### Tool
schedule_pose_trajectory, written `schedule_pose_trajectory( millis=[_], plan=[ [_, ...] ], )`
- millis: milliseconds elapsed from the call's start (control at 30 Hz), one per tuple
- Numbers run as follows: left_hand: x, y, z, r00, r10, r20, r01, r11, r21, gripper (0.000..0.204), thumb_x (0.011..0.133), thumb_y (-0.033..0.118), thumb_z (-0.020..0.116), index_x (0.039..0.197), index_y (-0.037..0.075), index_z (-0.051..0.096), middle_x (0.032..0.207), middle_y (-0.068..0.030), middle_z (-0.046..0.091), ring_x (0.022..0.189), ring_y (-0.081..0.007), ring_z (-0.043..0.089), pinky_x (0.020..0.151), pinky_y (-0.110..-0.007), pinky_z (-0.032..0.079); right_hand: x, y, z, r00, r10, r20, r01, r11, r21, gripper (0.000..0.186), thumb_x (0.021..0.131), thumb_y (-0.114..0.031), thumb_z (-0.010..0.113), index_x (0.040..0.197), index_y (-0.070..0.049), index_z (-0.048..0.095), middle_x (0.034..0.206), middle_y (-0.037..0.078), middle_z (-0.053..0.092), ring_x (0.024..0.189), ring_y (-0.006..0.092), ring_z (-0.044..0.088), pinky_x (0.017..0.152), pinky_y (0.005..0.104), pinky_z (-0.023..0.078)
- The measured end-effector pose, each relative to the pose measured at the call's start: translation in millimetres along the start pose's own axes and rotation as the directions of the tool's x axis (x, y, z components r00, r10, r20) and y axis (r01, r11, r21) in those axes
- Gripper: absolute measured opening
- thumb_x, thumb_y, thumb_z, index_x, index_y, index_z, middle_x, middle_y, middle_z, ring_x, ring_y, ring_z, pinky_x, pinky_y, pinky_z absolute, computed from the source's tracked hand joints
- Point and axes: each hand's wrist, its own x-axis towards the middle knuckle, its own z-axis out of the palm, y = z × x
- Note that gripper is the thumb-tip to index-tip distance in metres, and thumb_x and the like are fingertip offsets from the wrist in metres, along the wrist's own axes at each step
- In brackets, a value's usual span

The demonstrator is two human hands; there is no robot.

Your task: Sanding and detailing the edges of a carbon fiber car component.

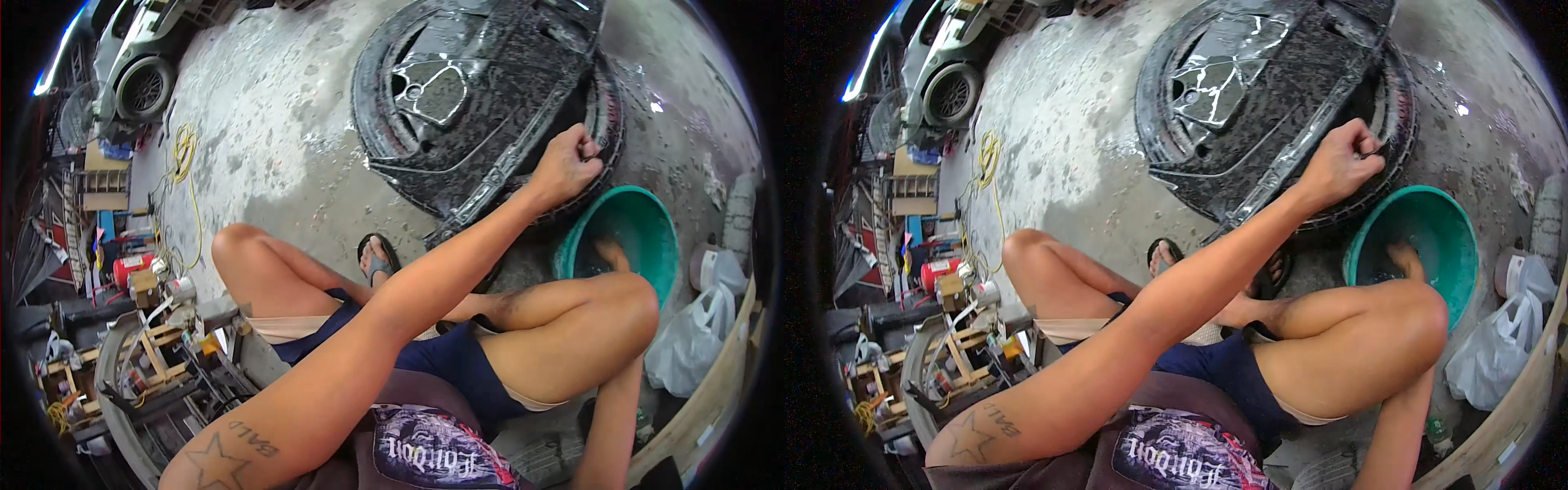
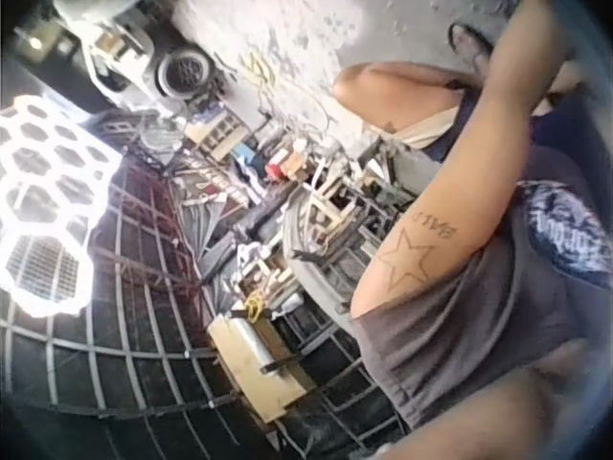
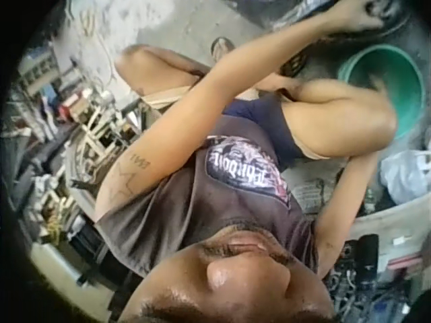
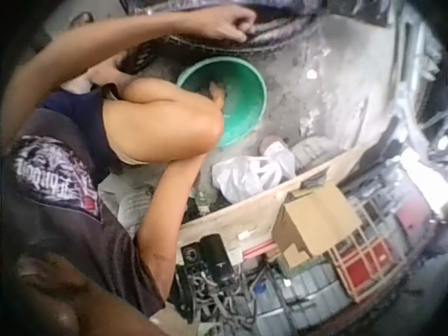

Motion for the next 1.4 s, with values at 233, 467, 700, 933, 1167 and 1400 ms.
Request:
schedule_pose_trajectory(
  millis=[233, 467, 700, 933, 1167, 1400],
  plan=[
    [-88.6, 38.1, -116.6, 0.943, -0.323, -0.082, 0.317, 0.945, -0.076, 0.026, 0.089, 0.008, 0.079, 0.103, 0.006, 0.057, 0.08, 0.0041, 0.061, 0.076, -0.0048, 0.056, 0.068, -0.023, 0.045, -33.9, 17.7, -22.6, 0.932, 0.35, -0.091, -0.212, 0.733, 0.647, 0.017, 0.096, -0.022, 0.066, 0.093, -0.005, 0.069, 0.088, 0.011, 0.07, 0.075, 0.0233, 0.066, 0.071, 0.0358, 0.053],
    [-77.7, 25.6, -140.5, 0.901, -0.394, -0.183, 0.326, 0.892, -0.314, 0.025, 0.09, 0.007, 0.075, 0.111, -0.002, 0.064, 0.086, -0.0043, 0.071, 0.072, -0.0097, 0.063, 0.064, -0.025, 0.049, -83.8, -118.7, -149.4, 0.924, -0.281, 0.258, -0.096, 0.483, 0.87, 0.027, 0.103, -0.029, 0.066, 0.097, -0.003, 0.069, 0.097, 0.012, 0.071, 0.098, 0.0251, 0.071, 0.085, 0.0356, 0.06],
    [-68.8, 25.8, -115.0, 0.842, -0.539, -0.005, 0.408, 0.643, -0.648, 0.013, 0.089, 0.007, 0.076, 0.096, 0.007, 0.065, 0.08, -0.0006, 0.061, 0.065, -0.0105, 0.057, 0.057, -0.027, 0.046, -124.4, -351.0, -49.9, 0.739, -0.218, 0.638, -0.023, 0.938, 0.347, 0.05, 0.102, -0.047, 0.064, 0.119, 0.0, 0.069, 0.107, 0.014, 0.074, 0.092, 0.0226, 0.075, 0.087, 0.038, 0.063],
    [-130.0, 29.8, -213.3, 0.837, -0.517, -0.181, 0.339, 0.748, -0.571, 0.017, 0.092, 0.009, 0.076, 0.107, 0.006, 0.067, 0.088, -0.0001, 0.066, 0.073, -0.0083, 0.06, 0.058, -0.021, 0.044, -119.7, -391.5, 84.4, 0.898, -0.425, 0.112, 0.427, 0.904, 0.012, 0.034, 0.095, -0.023, 0.08, 0.118, -0.001, 0.067, 0.094, 0.004, 0.07, 0.08, 0.011, 0.067, 0.067, 0.0249, 0.056],
    [-169.7, 47.2, -240.6, 0.835, -0.499, -0.233, 0.305, 0.771, -0.559, 0.026, 0.09, 0.008, 0.08, 0.113, 0.002, 0.07, 0.091, -0.0012, 0.071, 0.074, -0.0065, 0.063, 0.06, -0.022, 0.046, -127.3, -373.4, 128.8, 0.841, -0.476, 0.258, 0.321, 0.822, 0.47, 0.042, 0.09, -0.015, 0.084, 0.125, -0.001, 0.065, 0.103, 0.007, 0.073, 0.087, 0.0142, 0.072, 0.072, 0.027, 0.061],
    [-187.4, 56.6, -235.1, 0.86, -0.398, -0.319, 0.256, 0.877, -0.406, 0.024, 0.09, 0.009, 0.081, 0.111, 0.001, 0.072, 0.091, -0.0017, 0.073, 0.078, -0.0064, 0.065, 0.068, -0.022, 0.049, -131.0, -377.4, 125.1, 0.83, -0.44, 0.343, 0.26, 0.849, 0.46, 0.033, 0.092, -0.014, 0.081, 0.119, 0.0, 0.067, 0.096, 0.005, 0.072, 0.081, 0.0126, 0.071, 0.068, 0.0253, 0.06]
  ],
)
